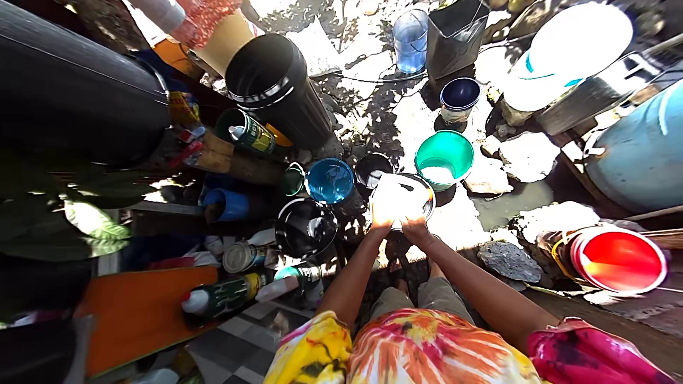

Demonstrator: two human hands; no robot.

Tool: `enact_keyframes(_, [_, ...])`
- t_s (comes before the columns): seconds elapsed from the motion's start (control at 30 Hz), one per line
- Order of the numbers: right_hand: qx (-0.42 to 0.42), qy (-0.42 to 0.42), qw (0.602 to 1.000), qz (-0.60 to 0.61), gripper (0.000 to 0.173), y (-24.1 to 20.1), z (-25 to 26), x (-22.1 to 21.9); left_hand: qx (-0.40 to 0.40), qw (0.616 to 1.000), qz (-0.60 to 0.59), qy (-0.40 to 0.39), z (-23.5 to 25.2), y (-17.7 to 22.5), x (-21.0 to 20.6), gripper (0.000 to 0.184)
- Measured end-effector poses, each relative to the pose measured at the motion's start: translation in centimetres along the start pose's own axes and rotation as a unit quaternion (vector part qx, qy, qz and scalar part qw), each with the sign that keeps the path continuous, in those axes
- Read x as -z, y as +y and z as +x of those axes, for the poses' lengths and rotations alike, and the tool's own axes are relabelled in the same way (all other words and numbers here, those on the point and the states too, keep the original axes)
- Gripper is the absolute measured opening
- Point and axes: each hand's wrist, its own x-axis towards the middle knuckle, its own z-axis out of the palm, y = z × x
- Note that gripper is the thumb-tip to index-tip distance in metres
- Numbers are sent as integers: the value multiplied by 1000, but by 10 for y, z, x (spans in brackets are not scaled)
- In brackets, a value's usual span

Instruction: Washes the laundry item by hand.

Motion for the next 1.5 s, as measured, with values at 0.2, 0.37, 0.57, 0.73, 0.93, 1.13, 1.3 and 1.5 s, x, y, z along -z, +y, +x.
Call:
enact_keyframes(0.2, [-111,-21,992,59,33,4,29,16,-91,993,36,59,-4,13,-2,19])
enact_keyframes(0.37, [-180,-163,967,-83,38,13,44,38,-77,995,62,1,-14,14,2,28])
enact_keyframes(0.57, [-39,45,993,99,15,11,40,36,-90,994,67,-20,-17,11,6,24])
enact_keyframes(0.73, [-135,74,979,131,11,-2,39,46,-151,984,94,-22,-25,11,6,25])
enact_keyframes(0.93, [-124,75,988,56,8,18,29,40,-169,981,85,-44,-33,14,7,26])
enact_keyframes(1.13, [-192,64,964,172,18,2,28,44,-182,980,68,-31,-34,4,6,23])
enact_keyframes(1.3, [-181,34,979,84,35,26,44,53,-306,949,-19,-75,-35,7,9,26])
enact_keyframes(1.5, [-51,-160,984,-54,15,42,60,62,-358,930,1,-89,-29,-3,12,23])
